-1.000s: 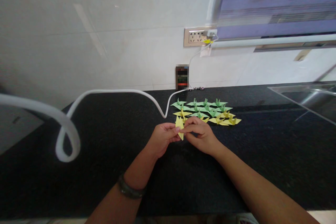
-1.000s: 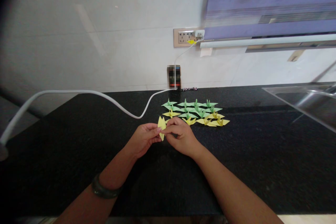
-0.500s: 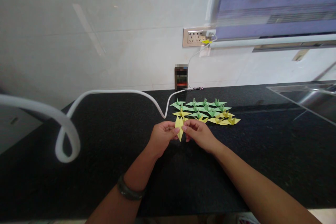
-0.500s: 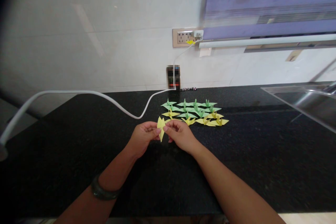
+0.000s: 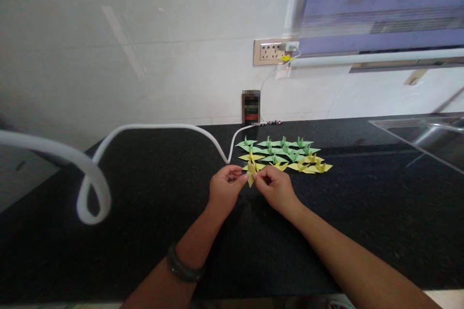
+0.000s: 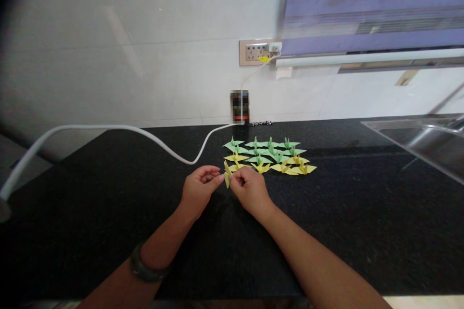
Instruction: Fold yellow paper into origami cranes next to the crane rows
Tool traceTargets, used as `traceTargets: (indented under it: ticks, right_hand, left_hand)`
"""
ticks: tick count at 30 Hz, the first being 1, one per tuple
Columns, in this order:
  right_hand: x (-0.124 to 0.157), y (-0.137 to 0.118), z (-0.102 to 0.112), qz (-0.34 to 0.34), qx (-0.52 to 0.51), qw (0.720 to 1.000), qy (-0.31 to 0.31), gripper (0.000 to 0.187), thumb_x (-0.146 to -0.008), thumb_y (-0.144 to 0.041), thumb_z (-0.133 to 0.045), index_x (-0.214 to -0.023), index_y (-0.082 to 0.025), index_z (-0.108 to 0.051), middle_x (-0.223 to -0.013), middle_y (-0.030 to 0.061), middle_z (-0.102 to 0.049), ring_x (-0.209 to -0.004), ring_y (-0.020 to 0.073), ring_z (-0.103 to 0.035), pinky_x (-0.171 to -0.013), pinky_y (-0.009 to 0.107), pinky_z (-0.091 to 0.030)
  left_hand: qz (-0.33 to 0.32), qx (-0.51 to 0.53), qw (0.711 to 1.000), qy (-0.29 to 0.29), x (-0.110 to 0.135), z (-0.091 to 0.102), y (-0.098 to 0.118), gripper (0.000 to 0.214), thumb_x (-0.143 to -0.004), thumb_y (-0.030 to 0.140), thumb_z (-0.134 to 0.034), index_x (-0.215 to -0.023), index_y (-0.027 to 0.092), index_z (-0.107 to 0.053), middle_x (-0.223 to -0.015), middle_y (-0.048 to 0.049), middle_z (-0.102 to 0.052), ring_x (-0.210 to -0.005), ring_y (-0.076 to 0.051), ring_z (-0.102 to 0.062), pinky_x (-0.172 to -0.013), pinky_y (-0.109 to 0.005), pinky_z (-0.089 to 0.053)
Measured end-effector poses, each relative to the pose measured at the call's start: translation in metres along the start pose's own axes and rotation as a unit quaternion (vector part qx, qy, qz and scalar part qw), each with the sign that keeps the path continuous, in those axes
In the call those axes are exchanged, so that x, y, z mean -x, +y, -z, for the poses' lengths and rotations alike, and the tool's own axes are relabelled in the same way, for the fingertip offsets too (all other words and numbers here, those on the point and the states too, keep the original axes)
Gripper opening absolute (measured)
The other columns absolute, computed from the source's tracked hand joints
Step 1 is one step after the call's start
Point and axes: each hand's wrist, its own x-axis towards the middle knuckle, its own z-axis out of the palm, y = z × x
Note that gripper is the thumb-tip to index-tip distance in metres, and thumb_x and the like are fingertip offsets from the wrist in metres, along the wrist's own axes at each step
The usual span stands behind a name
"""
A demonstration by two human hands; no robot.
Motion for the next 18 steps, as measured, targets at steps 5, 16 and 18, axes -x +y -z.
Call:
traceTargets:
  ticks: [5, 16, 18]
  right_hand:
    - [0.000, -0.002, 0.001, 0.078, 0.045, 0.996, 0.003, 0.007, -0.072, -0.021, -0.050, -0.068, -0.019, -0.055, -0.063, 0.0011, -0.052, -0.059, 0.0120, -0.046, -0.054, 0.024, -0.038]
    - [0.004, -0.006, -0.004, -0.034, -0.146, 0.988, -0.030, 0.015, -0.075, -0.025, -0.050, -0.087, -0.019, -0.055, -0.072, 0.0025, -0.057, -0.063, 0.0129, -0.054, -0.057, 0.025, -0.044]
    - [0.002, -0.003, -0.006, -0.067, -0.159, 0.985, -0.003, 0.019, -0.073, -0.028, -0.053, -0.089, -0.018, -0.052, -0.065, 0.0003, -0.054, -0.056, 0.0116, -0.051, -0.051, 0.024, -0.043]
  left_hand:
    - [0.018, 0.063, 0.991, -0.116, 0.006, -0.005, 0.002, 0.032, -0.065, 0.031, -0.060, -0.091, 0.012, -0.062, -0.091, -0.0088, -0.065, -0.083, -0.019, -0.059, -0.076, -0.030, -0.045]
    - [0.043, 0.070, 0.992, -0.095, -0.002, 0.001, -0.001, 0.029, -0.065, 0.031, -0.059, -0.086, 0.011, -0.063, -0.075, -0.0063, -0.065, -0.068, -0.015, -0.059, -0.064, -0.027, -0.046]
    - [0.019, 0.036, 0.994, -0.104, -0.002, 0.002, -0.003, 0.028, -0.067, 0.031, -0.057, -0.086, 0.012, -0.064, -0.072, -0.0051, -0.064, -0.065, -0.014, -0.058, -0.062, -0.026, -0.045]
